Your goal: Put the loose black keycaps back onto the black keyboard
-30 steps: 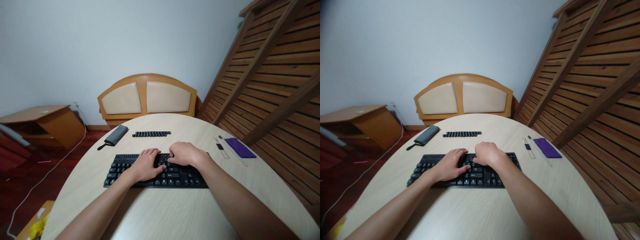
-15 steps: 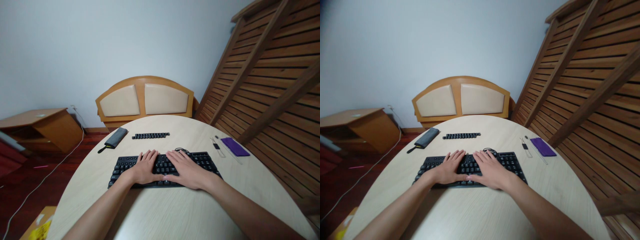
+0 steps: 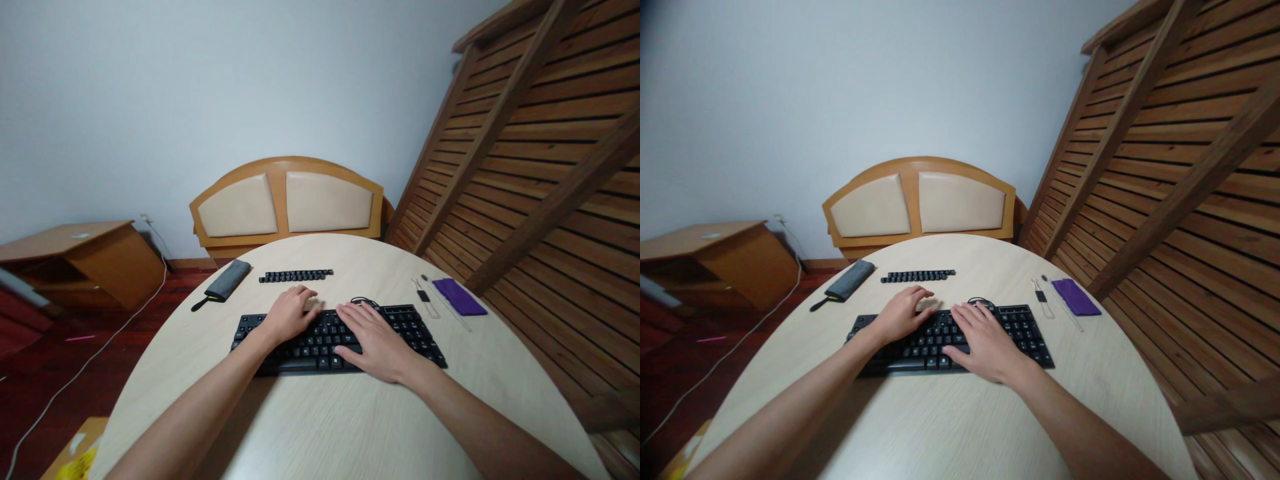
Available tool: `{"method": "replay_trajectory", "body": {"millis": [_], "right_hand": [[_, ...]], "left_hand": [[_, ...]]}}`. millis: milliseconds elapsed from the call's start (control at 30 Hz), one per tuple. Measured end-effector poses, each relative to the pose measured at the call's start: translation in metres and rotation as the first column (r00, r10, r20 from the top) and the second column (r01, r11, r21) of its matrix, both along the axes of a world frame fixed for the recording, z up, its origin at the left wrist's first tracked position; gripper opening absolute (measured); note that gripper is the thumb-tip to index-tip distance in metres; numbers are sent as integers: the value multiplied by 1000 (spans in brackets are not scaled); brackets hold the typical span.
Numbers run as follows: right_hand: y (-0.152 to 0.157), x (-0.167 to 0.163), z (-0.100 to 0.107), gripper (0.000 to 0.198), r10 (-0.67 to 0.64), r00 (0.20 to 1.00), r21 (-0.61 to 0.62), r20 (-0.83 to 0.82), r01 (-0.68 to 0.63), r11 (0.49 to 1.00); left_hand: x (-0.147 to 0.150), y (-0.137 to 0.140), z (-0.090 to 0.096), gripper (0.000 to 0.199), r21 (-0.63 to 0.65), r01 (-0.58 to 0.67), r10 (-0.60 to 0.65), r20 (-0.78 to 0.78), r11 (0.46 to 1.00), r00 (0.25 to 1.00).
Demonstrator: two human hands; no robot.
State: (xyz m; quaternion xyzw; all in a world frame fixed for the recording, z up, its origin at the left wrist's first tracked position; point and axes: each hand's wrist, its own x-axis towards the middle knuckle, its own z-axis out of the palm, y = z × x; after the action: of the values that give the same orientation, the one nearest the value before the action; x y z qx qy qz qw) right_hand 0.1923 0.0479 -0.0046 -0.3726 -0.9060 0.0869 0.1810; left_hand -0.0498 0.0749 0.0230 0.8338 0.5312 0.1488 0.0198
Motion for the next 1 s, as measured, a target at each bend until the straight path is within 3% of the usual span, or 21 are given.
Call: {"method": "replay_trajectory", "body": {"millis": [200, 400, 767, 1000], "right_hand": [[-3, 1, 3, 68, -18, 999, 4, -29, 18, 1000], [-3, 2, 3, 65, -18, 999, -4, -45, 17, 1000], [-4, 1, 4, 65, -22, 999, -6, -41, 22, 1000], [-3, 2, 2, 64, -15, 999, 5, -44, 15, 1000]], "left_hand": [[7, 54, 0, 23, 71, -82, 91, -124, 994, 988], [20, 83, -11, 26, 93, -98, 112, -166, 991, 980], [24, 93, -15, 22, 81, -83, 95, -167, 993, 981], [30, 78, -10, 15, 48, -57, 61, -77, 997, 995]]}}
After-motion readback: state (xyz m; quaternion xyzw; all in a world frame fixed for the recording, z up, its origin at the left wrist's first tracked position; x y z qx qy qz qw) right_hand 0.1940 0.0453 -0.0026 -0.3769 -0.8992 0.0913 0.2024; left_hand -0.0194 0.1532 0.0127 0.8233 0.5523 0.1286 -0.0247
